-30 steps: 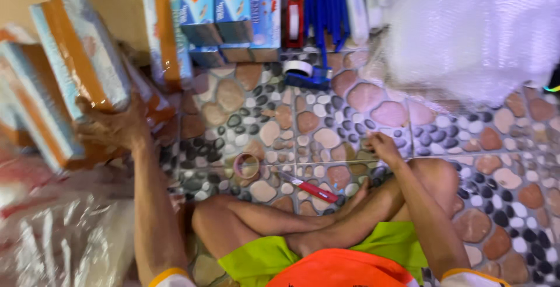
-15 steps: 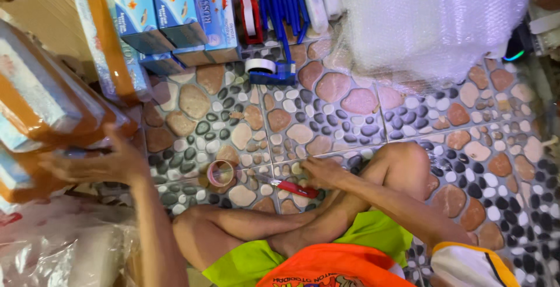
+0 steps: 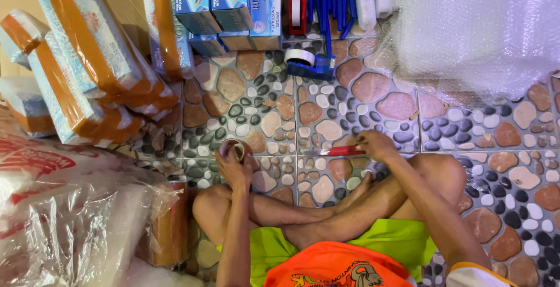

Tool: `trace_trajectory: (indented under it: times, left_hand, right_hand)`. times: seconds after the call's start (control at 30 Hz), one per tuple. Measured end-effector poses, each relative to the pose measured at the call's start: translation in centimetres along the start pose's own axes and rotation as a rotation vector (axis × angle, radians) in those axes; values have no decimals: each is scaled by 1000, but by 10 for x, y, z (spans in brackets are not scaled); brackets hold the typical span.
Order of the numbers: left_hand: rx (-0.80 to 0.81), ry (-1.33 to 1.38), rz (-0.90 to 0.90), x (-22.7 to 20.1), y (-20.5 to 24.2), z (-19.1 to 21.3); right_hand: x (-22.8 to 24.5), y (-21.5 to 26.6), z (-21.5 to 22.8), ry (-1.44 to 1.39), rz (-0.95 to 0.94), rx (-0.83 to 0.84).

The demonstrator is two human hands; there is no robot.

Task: The person sits on the floor and packs a black electronic device into a cardboard box. They wrap the box in bubble wrap and then seal it with brown packing tape. The person repeats this process for a second box, wrapping and taping it before placing it aside.

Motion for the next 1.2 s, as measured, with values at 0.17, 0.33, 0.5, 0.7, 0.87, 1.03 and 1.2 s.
trace_trajectory:
  times: [0.17,0.33,0.5,0.7,0.87,1.03,1.2]
  left_hand:
    - [-205,24,127,-6,4,18]
    - [-323,78,86,-15,0,17]
    - [-339,111,121,-14,-5,20]
    - [-299,214,150,-18,-10,21]
    - [-304,271,183,-15,-6,12]
    - [-368,376,131,-32,1,57]
    - [-241,953,-118,-116,22,149]
  right_hand:
    - [-140,7,33,125,-409,-360]
    - [40,-3,146,-321,-79,-605]
    - [275,-76,262,-470,310,-702]
    - [367,-243,306,-100,290,-652]
    - [340,-259,293,-391,577,-820]
    - [326,-99,292,-147,530,-735]
    - [320,120,289,72,450,-593]
Point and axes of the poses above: each hand's wrist, its own y-axis away from the middle knuckle, its own z-axis out of the back of the hand, x = y × z, the point moved 6 cm from there along -y, towards the middle knuckle, and after that the axes turned 5 degrees about x, right-handed, at the moved point
